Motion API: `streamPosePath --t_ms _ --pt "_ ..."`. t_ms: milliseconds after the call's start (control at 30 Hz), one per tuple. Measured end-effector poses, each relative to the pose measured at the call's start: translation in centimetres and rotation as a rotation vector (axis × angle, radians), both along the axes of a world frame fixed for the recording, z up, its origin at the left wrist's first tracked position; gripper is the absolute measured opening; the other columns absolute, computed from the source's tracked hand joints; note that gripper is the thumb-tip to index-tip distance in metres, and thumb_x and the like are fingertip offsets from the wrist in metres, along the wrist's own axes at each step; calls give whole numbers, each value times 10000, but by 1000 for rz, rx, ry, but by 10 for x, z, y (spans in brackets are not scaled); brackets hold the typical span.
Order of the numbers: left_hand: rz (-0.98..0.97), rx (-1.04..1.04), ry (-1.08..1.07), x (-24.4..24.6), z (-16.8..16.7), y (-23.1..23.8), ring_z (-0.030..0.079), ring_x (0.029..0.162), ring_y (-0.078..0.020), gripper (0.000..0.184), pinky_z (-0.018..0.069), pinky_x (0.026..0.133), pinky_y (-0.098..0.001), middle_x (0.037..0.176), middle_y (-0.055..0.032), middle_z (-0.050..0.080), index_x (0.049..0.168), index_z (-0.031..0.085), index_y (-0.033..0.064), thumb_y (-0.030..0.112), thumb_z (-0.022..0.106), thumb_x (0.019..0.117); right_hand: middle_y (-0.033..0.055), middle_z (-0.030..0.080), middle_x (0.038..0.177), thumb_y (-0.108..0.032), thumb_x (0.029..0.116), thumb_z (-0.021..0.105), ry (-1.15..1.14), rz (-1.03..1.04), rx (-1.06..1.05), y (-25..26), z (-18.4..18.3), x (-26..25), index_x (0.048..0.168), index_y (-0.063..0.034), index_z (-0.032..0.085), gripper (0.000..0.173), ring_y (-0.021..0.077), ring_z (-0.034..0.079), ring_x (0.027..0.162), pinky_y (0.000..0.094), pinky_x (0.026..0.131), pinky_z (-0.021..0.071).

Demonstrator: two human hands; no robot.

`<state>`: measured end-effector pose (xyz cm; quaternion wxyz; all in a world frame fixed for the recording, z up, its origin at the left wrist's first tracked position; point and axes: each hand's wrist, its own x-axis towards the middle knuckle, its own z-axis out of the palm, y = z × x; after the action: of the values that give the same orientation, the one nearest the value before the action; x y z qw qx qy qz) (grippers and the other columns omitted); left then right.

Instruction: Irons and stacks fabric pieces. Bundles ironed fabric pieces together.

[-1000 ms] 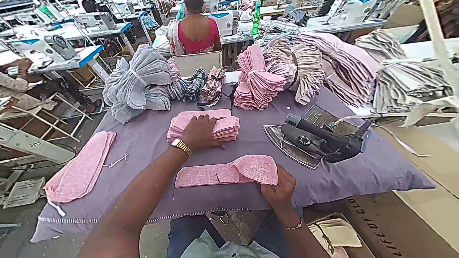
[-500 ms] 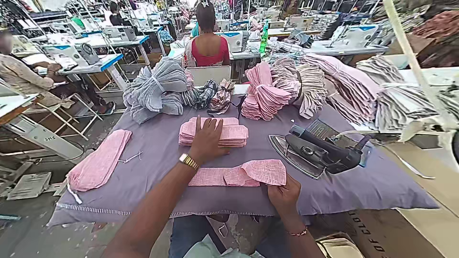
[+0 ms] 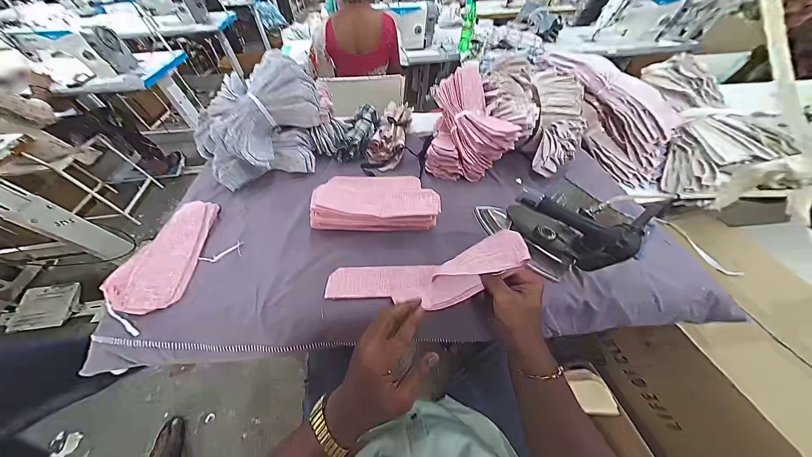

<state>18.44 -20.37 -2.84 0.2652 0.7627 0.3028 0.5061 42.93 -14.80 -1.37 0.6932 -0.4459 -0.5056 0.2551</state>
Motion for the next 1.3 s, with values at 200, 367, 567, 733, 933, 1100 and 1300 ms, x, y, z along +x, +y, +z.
streamPosePath --t_ms 200,367,567,733,933,1100,1300 --pt "331 258 139 -3 44 -1 554 1155 -150 689 498 963 -303 1313 -66 530 1424 559 169 457 798 845 -15 742 822 -239 994 642 -531 328 99 -51 26 -48 1008 -96 757 184 49 695 743 281 653 600" --pt "482 387 162 -25 50 19 638 931 -164 276 557 809 -288 1107 -113 671 1197 743 97 104 625 947 -25 638 654 -187 968 564 -834 255 -11 -66 26 -67 916 -130 740 193 105 611 584 339 497 481" --pt "468 349 169 -31 38 7 617 972 -151 180 539 800 -287 1108 -63 649 1093 772 218 222 717 922 -8 553 595 -232 951 575 -984 123 100 -66 11 -81 722 -125 631 259 148 575 559 344 493 450" --pt "387 336 -93 -54 54 14 673 924 -130 124 585 804 -258 1007 -63 712 830 745 74 17 652 888 30 736 864 -200 925 598 -916 80 141 -71 6 -79 931 -106 752 181 163 701 813 363 693 566" --pt "568 464 -74 -82 45 19 655 1011 -145 84 568 876 -302 1052 -32 677 915 684 120 108 613 958 204 699 1223 -220 944 658 -580 -100 140 -46 -9 -38 1265 80 644 440 225 714 1056 378 886 625" --pt "629 343 -13 -79 8 31 690 929 -166 197 593 744 -291 1093 -132 717 1084 733 6 91 641 933 208 709 1226 -93 961 626 -467 -139 284 -50 1 -37 1227 66 694 317 249 718 1062 400 915 622" --pt "590 319 57 -82 7 45 689 960 -180 209 589 774 -309 1138 -144 710 1050 753 43 176 668 913 187 708 1252 -114 956 580 -619 -139 273 -21 -10 -27 1140 6 747 277 269 703 1131 424 933 615"
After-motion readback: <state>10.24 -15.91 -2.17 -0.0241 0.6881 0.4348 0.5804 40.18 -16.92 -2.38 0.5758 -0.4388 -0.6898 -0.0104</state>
